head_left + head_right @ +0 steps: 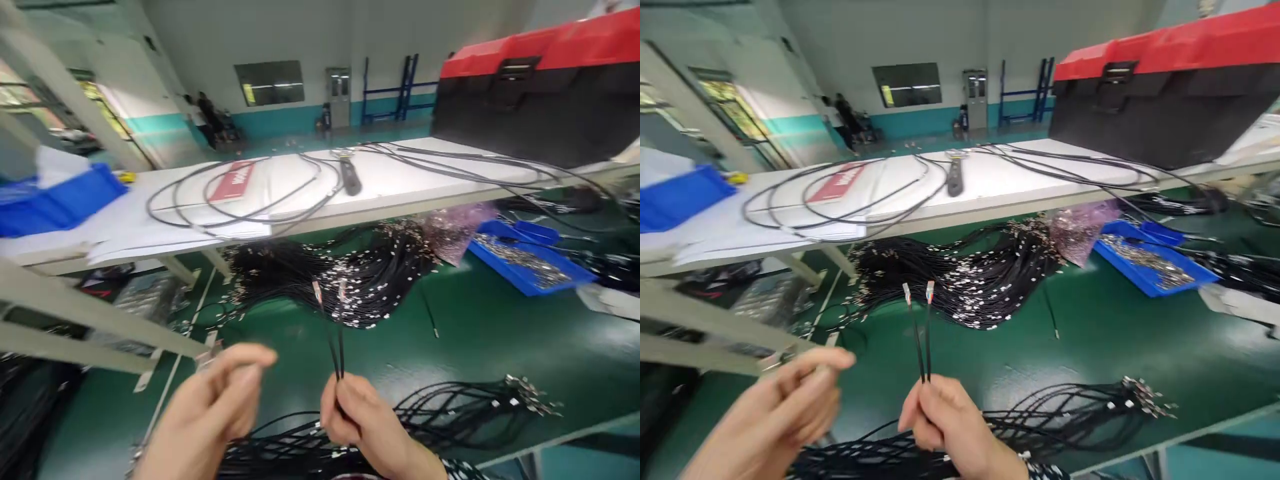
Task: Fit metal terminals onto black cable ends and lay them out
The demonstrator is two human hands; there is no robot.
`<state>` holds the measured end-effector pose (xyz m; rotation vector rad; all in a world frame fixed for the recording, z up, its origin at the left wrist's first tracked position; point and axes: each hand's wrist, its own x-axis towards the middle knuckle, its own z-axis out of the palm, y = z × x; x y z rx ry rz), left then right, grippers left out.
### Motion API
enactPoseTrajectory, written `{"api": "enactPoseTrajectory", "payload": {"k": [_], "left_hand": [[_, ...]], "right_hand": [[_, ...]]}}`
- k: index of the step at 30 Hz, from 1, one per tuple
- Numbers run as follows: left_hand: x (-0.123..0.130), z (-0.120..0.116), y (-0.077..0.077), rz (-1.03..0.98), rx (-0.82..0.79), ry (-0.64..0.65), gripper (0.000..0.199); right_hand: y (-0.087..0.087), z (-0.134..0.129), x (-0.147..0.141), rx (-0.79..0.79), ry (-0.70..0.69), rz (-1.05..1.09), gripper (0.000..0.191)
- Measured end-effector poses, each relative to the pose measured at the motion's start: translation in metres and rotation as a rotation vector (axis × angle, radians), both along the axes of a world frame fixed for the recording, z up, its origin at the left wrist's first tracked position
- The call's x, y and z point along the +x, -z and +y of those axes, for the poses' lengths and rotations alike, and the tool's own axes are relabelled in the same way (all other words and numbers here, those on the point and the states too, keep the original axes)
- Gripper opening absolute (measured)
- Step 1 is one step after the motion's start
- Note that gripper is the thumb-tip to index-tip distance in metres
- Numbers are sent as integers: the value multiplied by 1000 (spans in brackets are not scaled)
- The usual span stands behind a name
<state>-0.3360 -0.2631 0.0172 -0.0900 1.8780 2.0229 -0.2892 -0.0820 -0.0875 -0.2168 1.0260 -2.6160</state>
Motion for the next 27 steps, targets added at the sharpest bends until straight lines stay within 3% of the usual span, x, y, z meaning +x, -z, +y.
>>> {"api": "enactPoseTrajectory", "payload": {"k": [3, 7, 12, 22, 25, 27], "left_hand": [[-6, 27, -8, 79, 22, -39, 41], [-9, 49, -5, 137, -17, -36, 35], [-5, 45, 3, 133, -37, 31, 24], [-3, 43, 15, 70, -50, 87, 20], [-1, 40, 20, 56, -36, 109, 25], [2, 38, 21, 50, -23, 123, 29]], "right_hand": [[-4, -8, 7, 30, -103, 96, 45], [3, -8, 12, 95, -154, 94, 49], [4, -8, 20, 164, -207, 57, 54], [3, -15, 28, 238, -259, 34, 56], [-11, -5, 20, 424, -263, 126, 55], [-26, 9, 7, 622, -139, 200, 50]]}}
